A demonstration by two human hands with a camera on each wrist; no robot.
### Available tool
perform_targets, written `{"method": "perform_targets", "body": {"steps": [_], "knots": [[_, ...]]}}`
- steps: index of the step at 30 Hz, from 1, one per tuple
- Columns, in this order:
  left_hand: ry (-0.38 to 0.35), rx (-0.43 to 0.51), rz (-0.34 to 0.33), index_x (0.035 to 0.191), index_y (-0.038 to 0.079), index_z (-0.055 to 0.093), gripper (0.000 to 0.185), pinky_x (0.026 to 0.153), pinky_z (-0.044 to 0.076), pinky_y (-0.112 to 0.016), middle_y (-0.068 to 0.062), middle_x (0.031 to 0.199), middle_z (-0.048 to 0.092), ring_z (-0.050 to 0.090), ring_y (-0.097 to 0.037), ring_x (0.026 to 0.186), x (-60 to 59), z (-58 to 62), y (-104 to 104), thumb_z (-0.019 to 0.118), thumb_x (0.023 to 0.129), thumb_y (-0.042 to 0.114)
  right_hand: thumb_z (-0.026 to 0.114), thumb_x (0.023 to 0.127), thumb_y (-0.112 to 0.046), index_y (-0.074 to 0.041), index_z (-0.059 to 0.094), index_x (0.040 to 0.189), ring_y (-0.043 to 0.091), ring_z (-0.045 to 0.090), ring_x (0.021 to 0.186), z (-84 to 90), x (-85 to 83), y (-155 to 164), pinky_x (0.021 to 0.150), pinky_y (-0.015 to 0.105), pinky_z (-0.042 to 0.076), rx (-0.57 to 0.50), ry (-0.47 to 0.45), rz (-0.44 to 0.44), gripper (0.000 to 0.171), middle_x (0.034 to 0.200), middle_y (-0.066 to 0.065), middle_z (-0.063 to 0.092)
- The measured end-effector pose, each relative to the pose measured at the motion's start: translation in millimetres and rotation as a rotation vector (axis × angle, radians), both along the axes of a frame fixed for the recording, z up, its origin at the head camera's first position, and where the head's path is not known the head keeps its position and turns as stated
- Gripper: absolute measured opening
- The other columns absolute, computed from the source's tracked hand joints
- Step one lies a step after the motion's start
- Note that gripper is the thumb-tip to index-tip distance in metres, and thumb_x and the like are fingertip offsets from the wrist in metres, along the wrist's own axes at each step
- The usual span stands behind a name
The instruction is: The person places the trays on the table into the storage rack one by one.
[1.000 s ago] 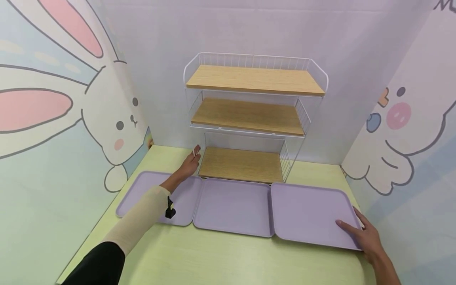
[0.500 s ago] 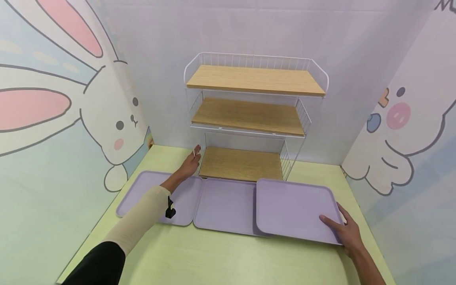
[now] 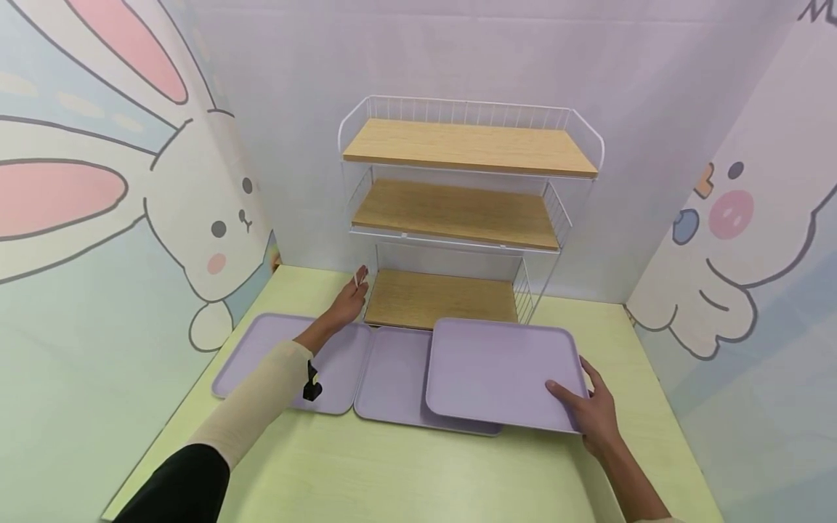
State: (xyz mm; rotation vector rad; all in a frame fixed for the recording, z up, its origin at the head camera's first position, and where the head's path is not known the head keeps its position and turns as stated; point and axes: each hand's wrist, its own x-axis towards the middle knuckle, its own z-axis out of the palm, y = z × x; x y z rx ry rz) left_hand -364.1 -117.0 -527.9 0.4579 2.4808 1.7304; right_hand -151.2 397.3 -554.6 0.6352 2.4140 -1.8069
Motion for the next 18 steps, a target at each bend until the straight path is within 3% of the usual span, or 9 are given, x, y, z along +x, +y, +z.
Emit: {"method": "perform_targets", "body": {"steps": [6, 13, 18], "knots": [[0.001, -0.005, 0.008, 0.18, -0.001, 0.002, 0.067, 0.146, 0.007, -0.051, -0.017, 0.192, 0.004, 0.003, -0.035, 0.179, 0.5, -0.3, 0, 0.023, 0.125, 0.03, 0.087, 0.103, -0.033, -0.035, 0.008, 0.184, 0.003, 0.072, 0.086, 3.8, -4.7, -34, 0.074, 0.029, 0.069, -0.036, 0.009, -0.003, 0.113, 0.171, 0.034, 0.036], [-0.006, -0.015, 0.016, 0.18, 0.001, 0.001, 0.066, 0.146, 0.008, -0.051, -0.017, 0.191, 0.005, 0.005, -0.035, 0.179, 1.5, 1.0, -1, 0.024, 0.125, 0.029, 0.09, 0.099, -0.027, -0.03, 0.018, 0.183, 0.008, 0.075, 0.084, 7.2, -7.0, -74, 0.071, 0.032, 0.069, -0.082, 0.052, -0.044, 0.111, 0.151, 0.028, 0.05], [-0.007, -0.018, 0.026, 0.18, 0.0, 0.003, 0.065, 0.146, 0.009, -0.05, -0.018, 0.191, 0.008, 0.007, -0.036, 0.178, 1.2, 0.3, -1, 0.025, 0.124, 0.027, 0.091, 0.098, -0.025, -0.028, 0.022, 0.183, 0.01, 0.076, 0.084, 9.1, -11.6, -97, 0.071, 0.032, 0.069, -0.111, 0.07, -0.045, 0.109, 0.151, 0.031, 0.053]]}}
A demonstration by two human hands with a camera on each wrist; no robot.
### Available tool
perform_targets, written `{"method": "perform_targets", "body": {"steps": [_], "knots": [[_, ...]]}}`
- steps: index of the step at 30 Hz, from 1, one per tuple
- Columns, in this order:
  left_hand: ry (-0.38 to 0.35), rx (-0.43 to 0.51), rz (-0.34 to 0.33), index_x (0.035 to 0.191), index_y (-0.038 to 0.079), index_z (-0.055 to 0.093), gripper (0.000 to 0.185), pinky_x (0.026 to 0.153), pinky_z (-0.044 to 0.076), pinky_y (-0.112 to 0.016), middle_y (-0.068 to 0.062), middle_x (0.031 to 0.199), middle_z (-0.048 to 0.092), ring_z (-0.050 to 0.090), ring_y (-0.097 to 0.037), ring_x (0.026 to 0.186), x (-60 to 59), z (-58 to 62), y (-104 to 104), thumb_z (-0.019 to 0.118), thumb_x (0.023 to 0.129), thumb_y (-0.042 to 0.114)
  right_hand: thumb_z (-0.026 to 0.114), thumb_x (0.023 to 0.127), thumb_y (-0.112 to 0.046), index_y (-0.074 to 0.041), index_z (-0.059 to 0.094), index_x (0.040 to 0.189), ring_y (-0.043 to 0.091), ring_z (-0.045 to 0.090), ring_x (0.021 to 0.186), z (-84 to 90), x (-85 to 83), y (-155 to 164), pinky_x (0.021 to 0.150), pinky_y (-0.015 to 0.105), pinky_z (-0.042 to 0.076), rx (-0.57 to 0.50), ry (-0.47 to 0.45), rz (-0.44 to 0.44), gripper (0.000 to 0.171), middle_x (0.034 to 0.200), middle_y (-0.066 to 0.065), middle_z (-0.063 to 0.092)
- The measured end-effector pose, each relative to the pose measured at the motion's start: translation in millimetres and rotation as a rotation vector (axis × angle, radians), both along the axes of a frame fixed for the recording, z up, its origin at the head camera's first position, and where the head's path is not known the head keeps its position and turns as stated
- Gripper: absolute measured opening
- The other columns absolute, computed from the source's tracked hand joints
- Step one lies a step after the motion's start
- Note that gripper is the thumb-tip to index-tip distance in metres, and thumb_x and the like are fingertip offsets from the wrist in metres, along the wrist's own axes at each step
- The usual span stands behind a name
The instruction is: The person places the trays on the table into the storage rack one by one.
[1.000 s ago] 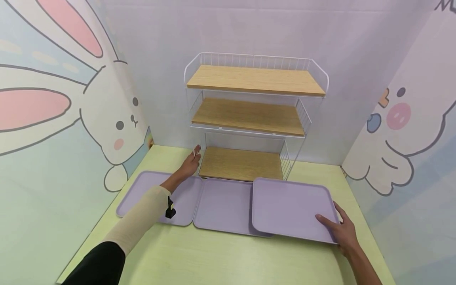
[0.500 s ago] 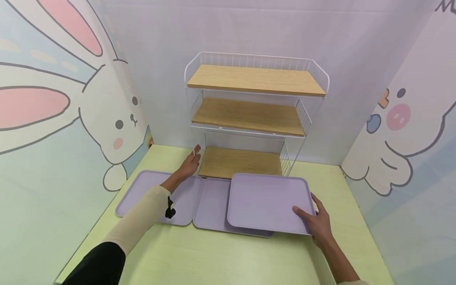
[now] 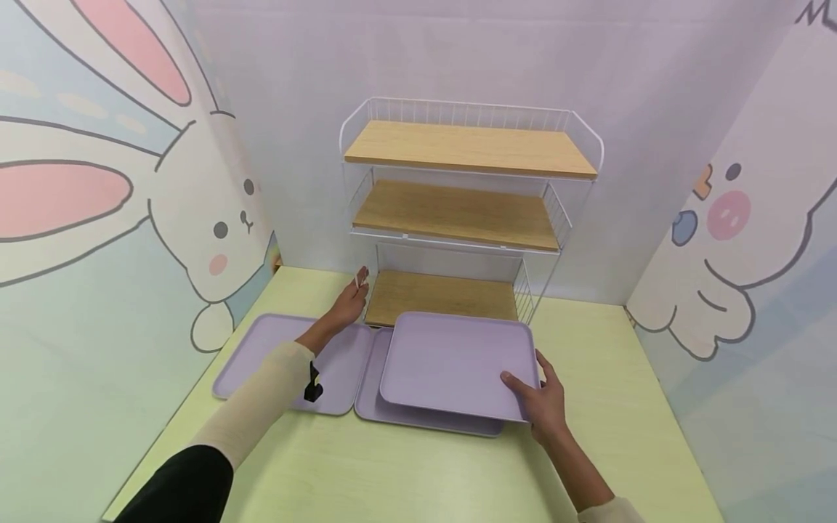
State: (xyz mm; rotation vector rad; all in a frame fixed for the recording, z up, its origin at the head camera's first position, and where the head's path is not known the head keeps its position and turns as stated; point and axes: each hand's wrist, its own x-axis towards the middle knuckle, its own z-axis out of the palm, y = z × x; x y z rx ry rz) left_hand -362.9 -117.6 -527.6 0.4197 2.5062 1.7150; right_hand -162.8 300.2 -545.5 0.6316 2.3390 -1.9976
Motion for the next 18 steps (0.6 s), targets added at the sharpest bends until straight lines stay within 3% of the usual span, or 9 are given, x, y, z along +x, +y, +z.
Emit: {"method": "perform_targets", "body": {"steps": [6, 12, 15, 18], "knots": [[0.011, 0.009, 0.0, 0.179, -0.002, 0.005, 0.065, 0.146, 0.008, -0.05, -0.02, 0.19, 0.009, 0.007, -0.036, 0.178, -0.1, -0.4, 0, 0.027, 0.124, 0.025, 0.091, 0.098, -0.021, -0.023, 0.024, 0.182, 0.011, 0.074, 0.085, 2.9, -18.6, -23, 0.07, 0.029, 0.067, -0.01, 0.026, 0.006, 0.108, 0.156, 0.036, 0.052], [0.02, -0.006, 0.004, 0.18, -0.001, 0.005, 0.065, 0.146, 0.008, -0.049, -0.019, 0.191, 0.009, 0.008, -0.035, 0.178, -0.7, -0.5, 0, 0.026, 0.124, 0.026, 0.089, 0.098, -0.016, -0.018, 0.024, 0.182, 0.013, 0.071, 0.086, 2.4, -48.2, -39, 0.069, 0.025, 0.062, 0.007, 0.063, -0.016, 0.106, 0.153, 0.037, 0.053], [0.028, -0.018, 0.008, 0.18, 0.0, 0.004, 0.066, 0.146, 0.01, -0.05, -0.019, 0.191, 0.01, 0.009, -0.036, 0.178, -0.7, -1.4, 0, 0.026, 0.124, 0.027, 0.088, 0.1, -0.017, -0.014, 0.023, 0.182, 0.025, 0.071, 0.104, 3.1, -64.9, -43, 0.081, 0.03, 0.061, 0.049, 0.071, -0.024, 0.104, 0.16, 0.037, 0.05], [0.029, -0.024, 0.018, 0.18, 0.001, 0.005, 0.066, 0.146, 0.012, -0.051, -0.018, 0.19, 0.012, 0.012, -0.037, 0.177, 0.4, -2.1, 0, 0.027, 0.124, 0.028, 0.085, 0.101, -0.015, -0.012, 0.022, 0.182, 0.042, 0.063, 0.133, 3.6, -81.9, -45, 0.107, 0.045, 0.058, 0.061, 0.074, -0.034, 0.103, 0.172, 0.036, 0.041]]}}
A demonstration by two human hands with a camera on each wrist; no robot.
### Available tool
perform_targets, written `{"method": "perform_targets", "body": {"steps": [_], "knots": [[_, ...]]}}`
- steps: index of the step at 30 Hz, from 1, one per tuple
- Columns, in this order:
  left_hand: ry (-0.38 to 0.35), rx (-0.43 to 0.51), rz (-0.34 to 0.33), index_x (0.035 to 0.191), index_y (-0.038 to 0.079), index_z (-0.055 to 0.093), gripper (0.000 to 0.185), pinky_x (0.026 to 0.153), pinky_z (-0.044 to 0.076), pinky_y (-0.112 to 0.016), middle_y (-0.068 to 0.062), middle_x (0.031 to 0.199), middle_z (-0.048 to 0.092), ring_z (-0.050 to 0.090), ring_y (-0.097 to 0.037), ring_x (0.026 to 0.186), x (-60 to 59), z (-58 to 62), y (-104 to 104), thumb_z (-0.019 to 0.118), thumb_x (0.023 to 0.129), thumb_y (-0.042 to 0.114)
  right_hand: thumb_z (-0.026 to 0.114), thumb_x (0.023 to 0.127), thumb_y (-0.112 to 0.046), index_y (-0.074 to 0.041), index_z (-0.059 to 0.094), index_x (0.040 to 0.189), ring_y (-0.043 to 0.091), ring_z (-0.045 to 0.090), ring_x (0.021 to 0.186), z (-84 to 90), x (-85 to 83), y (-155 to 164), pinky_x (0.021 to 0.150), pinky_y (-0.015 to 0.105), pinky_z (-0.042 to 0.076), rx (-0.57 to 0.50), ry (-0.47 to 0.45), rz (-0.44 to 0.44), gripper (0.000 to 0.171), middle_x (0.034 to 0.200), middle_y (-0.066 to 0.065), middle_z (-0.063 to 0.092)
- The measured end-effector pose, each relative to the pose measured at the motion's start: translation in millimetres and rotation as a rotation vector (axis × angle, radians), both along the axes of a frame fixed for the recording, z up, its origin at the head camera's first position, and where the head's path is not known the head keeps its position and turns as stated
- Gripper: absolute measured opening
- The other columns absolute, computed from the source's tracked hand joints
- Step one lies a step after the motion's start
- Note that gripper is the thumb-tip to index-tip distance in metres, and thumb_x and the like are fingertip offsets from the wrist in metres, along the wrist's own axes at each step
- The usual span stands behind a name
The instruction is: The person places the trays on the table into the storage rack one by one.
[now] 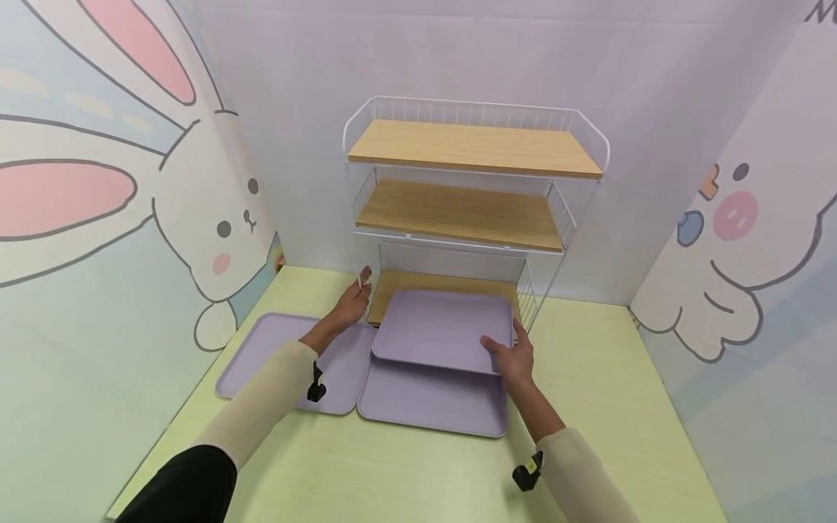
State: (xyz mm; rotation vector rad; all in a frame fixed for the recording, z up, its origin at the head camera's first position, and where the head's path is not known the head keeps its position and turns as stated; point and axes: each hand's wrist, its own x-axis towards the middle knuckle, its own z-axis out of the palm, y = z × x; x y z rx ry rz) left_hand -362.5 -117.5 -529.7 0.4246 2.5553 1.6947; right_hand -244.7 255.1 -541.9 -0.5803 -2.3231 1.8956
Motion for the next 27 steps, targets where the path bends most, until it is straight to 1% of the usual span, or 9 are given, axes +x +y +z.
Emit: {"method": "perform_targets", "body": {"steps": [2, 4, 6, 9, 12, 16, 20, 23, 27], "knots": [[0.0, -0.001, 0.004, 0.181, 0.002, 0.006, 0.066, 0.146, 0.013, -0.051, -0.017, 0.19, 0.013, 0.014, -0.037, 0.177, 0.1, -0.2, 1, 0.027, 0.124, 0.028, 0.084, 0.101, -0.014, -0.011, 0.02, 0.182, 0.049, 0.052, 0.15, -0.4, -12.4, 1, 0.124, 0.055, 0.048, -0.006, 0.002, -0.007, 0.103, 0.178, 0.035, 0.035], [0.001, 0.005, 0.004, 0.18, 0.001, 0.006, 0.066, 0.145, 0.013, -0.051, -0.018, 0.19, 0.013, 0.015, -0.038, 0.177, 0.3, -0.4, 1, 0.027, 0.124, 0.028, 0.083, 0.101, -0.015, -0.011, 0.02, 0.182, 0.05, 0.04, 0.163, -1.4, -24.4, 4, 0.135, 0.06, 0.036, 0.015, -0.005, -0.012, 0.103, 0.183, 0.031, 0.029], [0.003, 0.008, 0.004, 0.181, 0.002, 0.007, 0.065, 0.145, 0.013, -0.051, -0.018, 0.19, 0.014, 0.016, -0.039, 0.176, 0.8, -0.5, 2, 0.028, 0.124, 0.027, 0.084, 0.101, -0.019, -0.012, 0.021, 0.182, 0.048, 0.031, 0.169, -1.9, -35.7, 6, 0.14, 0.06, 0.03, 0.059, -0.018, -0.015, 0.103, 0.185, 0.029, 0.026], [0.008, 0.002, 0.003, 0.181, 0.001, 0.007, 0.065, 0.145, 0.013, -0.052, -0.019, 0.19, 0.014, 0.016, -0.039, 0.176, 0.8, 0.1, 2, 0.027, 0.124, 0.027, 0.084, 0.1, -0.023, -0.01, 0.024, 0.181, 0.048, 0.027, 0.172, -1.8, -50.9, 8, 0.14, 0.061, 0.028, 0.133, -0.02, -0.001, 0.102, 0.185, 0.028, 0.026], [0.009, -0.009, 0.006, 0.181, 0.003, 0.007, 0.065, 0.146, 0.013, -0.051, -0.018, 0.19, 0.014, 0.015, -0.038, 0.177, 0.5, 0.9, 1, 0.027, 0.124, 0.027, 0.083, 0.099, -0.025, -0.006, 0.025, 0.18, 0.052, 0.027, 0.17, -6.4, -67.4, 11, 0.14, 0.063, 0.028, 0.185, -0.021, 0.016, 0.101, 0.184, 0.03, 0.028], [0.015, -0.012, 0.004, 0.18, 0.0, 0.009, 0.064, 0.146, 0.013, -0.051, -0.019, 0.19, 0.014, 0.014, -0.038, 0.177, -0.7, 1.5, 1, 0.028, 0.124, 0.025, 0.084, 0.096, -0.04, -0.001, 0.028, 0.177, 0.056, 0.039, 0.162, -36.7, -102.4, 25, 0.133, 0.066, 0.036, 0.303, -0.022, 0.026, 0.105, 0.177, 0.034, 0.038], [0.027, -0.016, 0.008, 0.179, -0.004, 0.011, 0.063, 0.146, 0.014, -0.051, -0.021, 0.189, 0.015, 0.015, -0.038, 0.177, -2.0, 0.4, 1, 0.028, 0.124, 0.023, 0.084, 0.094, -0.052, -0.002, 0.033, 0.175, 0.057, 0.05, 0.154, -70.4, -136.1, 40, 0.124, 0.068, 0.046, 0.416, -0.027, 0.033, 0.108, 0.17, 0.034, 0.05], [0.026, -0.021, 0.018, 0.179, -0.003, 0.01, 0.063, 0.146, 0.014, -0.051, -0.021, 0.189, 0.016, 0.015, -0.038, 0.177, -2.1, -0.6, 2, 0.029, 0.124, 0.022, 0.081, 0.095, -0.051, 0.0, 0.037, 0.173, 0.058, 0.053, 0.151, -71.9, -143.9, 40, 0.122, 0.068, 0.048, 0.473, -0.045, 0.033, 0.104, 0.166, 0.036, 0.054], [0.019, -0.021, 0.021, 0.18, 0.001, 0.01, 0.063, 0.146, 0.014, -0.05, -0.019, 0.19, 0.016, 0.016, -0.038, 0.177, -2.9, -1.5, 2, 0.029, 0.124, 0.024, 0.078, 0.098, -0.042, 0.007, 0.039, 0.169, 0.063, 0.048, 0.151, -38.0, -126.8, 23, 0.125, 0.07, 0.044, 0.507, -0.064, 0.021, 0.095, 0.161, 0.044, 0.052]]}}
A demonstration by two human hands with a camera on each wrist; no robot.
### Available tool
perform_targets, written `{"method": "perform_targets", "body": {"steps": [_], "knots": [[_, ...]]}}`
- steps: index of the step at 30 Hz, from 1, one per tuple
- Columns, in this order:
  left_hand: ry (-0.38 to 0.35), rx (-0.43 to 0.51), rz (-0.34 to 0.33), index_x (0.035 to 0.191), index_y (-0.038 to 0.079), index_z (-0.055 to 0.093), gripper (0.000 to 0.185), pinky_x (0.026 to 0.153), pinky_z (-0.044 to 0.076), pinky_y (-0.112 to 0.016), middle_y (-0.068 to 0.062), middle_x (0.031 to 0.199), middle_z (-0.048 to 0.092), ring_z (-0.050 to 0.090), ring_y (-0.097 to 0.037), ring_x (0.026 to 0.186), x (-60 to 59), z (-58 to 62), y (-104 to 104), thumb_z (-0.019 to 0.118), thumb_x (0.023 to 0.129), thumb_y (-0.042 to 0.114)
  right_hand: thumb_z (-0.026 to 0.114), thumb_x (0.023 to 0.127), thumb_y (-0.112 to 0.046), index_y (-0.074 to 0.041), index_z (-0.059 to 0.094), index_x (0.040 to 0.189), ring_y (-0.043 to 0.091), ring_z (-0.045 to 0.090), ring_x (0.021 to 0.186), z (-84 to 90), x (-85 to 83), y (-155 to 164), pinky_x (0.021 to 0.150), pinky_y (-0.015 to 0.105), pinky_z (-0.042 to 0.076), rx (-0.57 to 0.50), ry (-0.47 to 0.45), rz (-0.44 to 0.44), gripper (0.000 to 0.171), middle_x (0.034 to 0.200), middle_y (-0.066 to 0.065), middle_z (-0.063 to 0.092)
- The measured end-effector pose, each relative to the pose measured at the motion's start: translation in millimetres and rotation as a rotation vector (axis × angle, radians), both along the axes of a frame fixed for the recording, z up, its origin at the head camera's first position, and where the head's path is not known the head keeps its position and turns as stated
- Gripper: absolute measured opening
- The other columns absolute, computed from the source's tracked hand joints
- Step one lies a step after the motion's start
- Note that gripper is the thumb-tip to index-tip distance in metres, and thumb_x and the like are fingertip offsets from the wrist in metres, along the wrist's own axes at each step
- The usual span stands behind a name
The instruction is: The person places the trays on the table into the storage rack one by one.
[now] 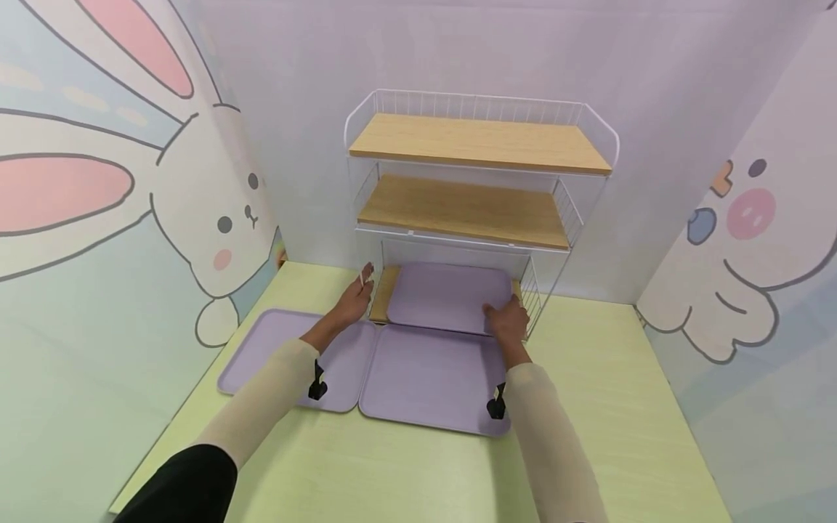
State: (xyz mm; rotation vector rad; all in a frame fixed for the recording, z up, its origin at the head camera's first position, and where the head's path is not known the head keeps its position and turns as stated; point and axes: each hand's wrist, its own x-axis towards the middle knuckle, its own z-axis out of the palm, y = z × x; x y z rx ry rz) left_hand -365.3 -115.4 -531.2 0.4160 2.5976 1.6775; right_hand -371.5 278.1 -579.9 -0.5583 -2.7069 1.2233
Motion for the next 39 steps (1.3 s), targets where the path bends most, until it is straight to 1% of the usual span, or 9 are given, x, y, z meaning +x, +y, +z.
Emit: {"method": "perform_targets", "body": {"steps": [3, 6, 11, 18, 22, 27, 34, 38, 39], "knots": [[0.001, -0.008, -0.001, 0.181, 0.003, 0.009, 0.064, 0.145, 0.015, -0.051, -0.018, 0.19, 0.017, 0.018, -0.039, 0.176, -0.5, 0.0, 0, 0.029, 0.124, 0.025, 0.074, 0.1, -0.04, 0.01, 0.041, 0.166, 0.066, 0.043, 0.151, 21.6, 14.5, -13, 0.126, 0.073, 0.04, 0.058, -0.024, -0.014, 0.089, 0.159, 0.048, 0.049], [0.005, -0.013, 0.003, 0.181, 0.003, 0.01, 0.063, 0.145, 0.018, -0.052, -0.019, 0.189, 0.018, 0.02, -0.04, 0.175, -0.3, 0.1, 0, 0.03, 0.124, 0.023, 0.07, 0.103, -0.043, 0.008, 0.043, 0.164, 0.064, 0.041, 0.151, 28.9, 21.3, -22, 0.123, 0.074, 0.043, 0.118, -0.058, -0.035, 0.084, 0.159, 0.047, 0.046], [0.006, -0.011, 0.0, 0.181, 0.002, 0.01, 0.063, 0.145, 0.017, -0.052, -0.019, 0.189, 0.017, 0.02, -0.04, 0.175, -0.3, 0.3, -1, 0.029, 0.124, 0.023, 0.065, 0.107, -0.037, 0.011, 0.046, 0.16, 0.062, 0.036, 0.152, 26.5, 22.7, -27, 0.122, 0.077, 0.042, 0.123, -0.057, -0.04, 0.074, 0.162, 0.044, 0.04], [0.014, -0.003, -0.018, 0.18, 0.001, 0.01, 0.064, 0.146, 0.016, -0.051, -0.021, 0.189, 0.015, 0.016, -0.038, 0.177, -0.4, 1.2, -1, 0.029, 0.124, 0.025, 0.058, 0.112, -0.032, 0.015, 0.043, 0.161, 0.063, 0.033, 0.152, 22.5, 24.6, -25, 0.127, 0.074, 0.034, 0.198, -0.045, 0.023, 0.07, 0.163, 0.043, 0.039], [0.01, 0.003, -0.019, 0.18, 0.001, 0.01, 0.064, 0.146, 0.015, -0.052, -0.021, 0.19, 0.015, 0.014, -0.038, 0.177, -0.5, 0.0, -2, 0.028, 0.124, 0.026, 0.048, 0.116, -0.029, 0.012, 0.038, 0.166, 0.063, 0.031, 0.153, 21.4, 25.6, -23, 0.128, 0.074, 0.032, 0.209, -0.07, 0.053, 0.066, 0.168, 0.039, 0.037], [0.0, 0.008, -0.021, 0.181, 0.002, 0.008, 0.064, 0.145, 0.015, -0.052, -0.02, 0.19, 0.015, 0.015, -0.038, 0.177, 2.9, 1.9, -2, 0.029, 0.124, 0.026, 0.039, 0.113, -0.018, 0.008, 0.033, 0.169, 0.064, 0.029, 0.153, 23.9, 31.0, -25, 0.126, 0.074, 0.033, 0.241, -0.081, 0.09, 0.063, 0.173, 0.036, 0.034], [0.003, 0.002, -0.039, 0.181, 0.003, 0.005, 0.065, 0.146, 0.014, -0.051, -0.02, 0.19, 0.012, 0.013, -0.037, 0.177, 3.9, 1.3, -3, 0.027, 0.125, 0.027, 0.036, 0.111, -0.018, 0.01, 0.033, 0.17, 0.068, 0.037, 0.147, 23.5, 39.0, -22, 0.121, 0.078, 0.037, 0.211, 0.015, 0.109, 0.065, 0.17, 0.041, 0.04], [0.012, -0.006, -0.035, 0.18, 0.001, 0.006, 0.065, 0.146, 0.014, -0.051, -0.021, 0.19, 0.012, 0.014, -0.038, 0.177, 4.1, 1.6, -3, 0.027, 0.124, 0.026, 0.039, 0.105, -0.02, 0.012, 0.039, 0.168, 0.072, 0.043, 0.142, 9.7, 37.0, -12, 0.113, 0.083, 0.041, 0.16, 0.132, 0.111, 0.07, 0.164, 0.046, 0.044], [0.012, -0.007, -0.033, 0.18, 0.001, 0.006, 0.065, 0.146, 0.015, -0.051, -0.021, 0.19, 0.013, 0.014, -0.038, 0.177, 4.1, 1.7, -3, 0.027, 0.124, 0.026, 0.041, 0.103, -0.021, 0.012, 0.042, 0.166, 0.072, 0.045, 0.14, -0.2, 32.5, -7, 0.111, 0.083, 0.042, 0.153, 0.173, 0.112, 0.071, 0.161, 0.047, 0.047]]}}
